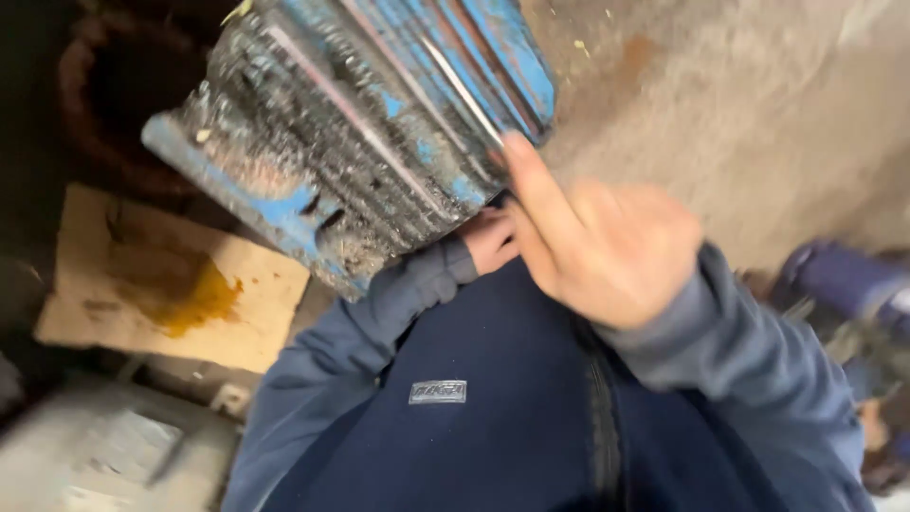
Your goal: Scraping and cleaning the fins of an electric motor housing using a small blade.
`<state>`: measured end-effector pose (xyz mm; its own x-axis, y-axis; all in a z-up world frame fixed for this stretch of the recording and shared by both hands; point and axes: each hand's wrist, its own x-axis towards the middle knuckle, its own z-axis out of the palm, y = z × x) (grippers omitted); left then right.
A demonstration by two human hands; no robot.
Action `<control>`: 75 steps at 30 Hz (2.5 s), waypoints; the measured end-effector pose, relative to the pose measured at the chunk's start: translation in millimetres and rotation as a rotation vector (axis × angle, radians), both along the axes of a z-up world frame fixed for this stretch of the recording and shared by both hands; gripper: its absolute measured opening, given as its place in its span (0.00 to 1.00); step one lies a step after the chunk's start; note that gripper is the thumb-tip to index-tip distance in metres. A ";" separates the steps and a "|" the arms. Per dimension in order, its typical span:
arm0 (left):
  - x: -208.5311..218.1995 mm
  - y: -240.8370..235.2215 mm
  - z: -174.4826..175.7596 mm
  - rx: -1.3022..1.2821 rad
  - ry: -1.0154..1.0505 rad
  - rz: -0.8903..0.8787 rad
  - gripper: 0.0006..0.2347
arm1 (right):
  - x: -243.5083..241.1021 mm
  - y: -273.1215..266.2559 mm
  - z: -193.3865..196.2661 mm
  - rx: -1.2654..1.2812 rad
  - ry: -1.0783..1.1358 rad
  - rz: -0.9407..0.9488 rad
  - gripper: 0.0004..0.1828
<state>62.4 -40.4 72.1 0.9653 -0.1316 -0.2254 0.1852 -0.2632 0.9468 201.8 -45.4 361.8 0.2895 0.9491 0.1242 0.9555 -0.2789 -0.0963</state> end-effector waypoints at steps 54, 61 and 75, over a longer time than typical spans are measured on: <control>-82.3 9.3 -154.7 -0.406 0.059 0.156 0.13 | 39.9 31.6 13.2 -0.047 0.254 -0.328 0.22; -75.7 20.1 -142.2 -0.421 0.098 0.195 0.13 | 39.9 45.6 2.1 -0.033 0.293 -0.337 0.21; -75.2 -5.9 -128.9 -0.457 0.247 0.160 0.12 | 33.3 -14.3 16.8 -0.017 0.276 -0.310 0.22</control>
<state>-12.8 -46.3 -56.8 0.9069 -0.1252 -0.4023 0.4207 0.2150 0.8813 235.1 -59.7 378.6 0.5820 0.8131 -0.0135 0.7650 -0.5531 -0.3299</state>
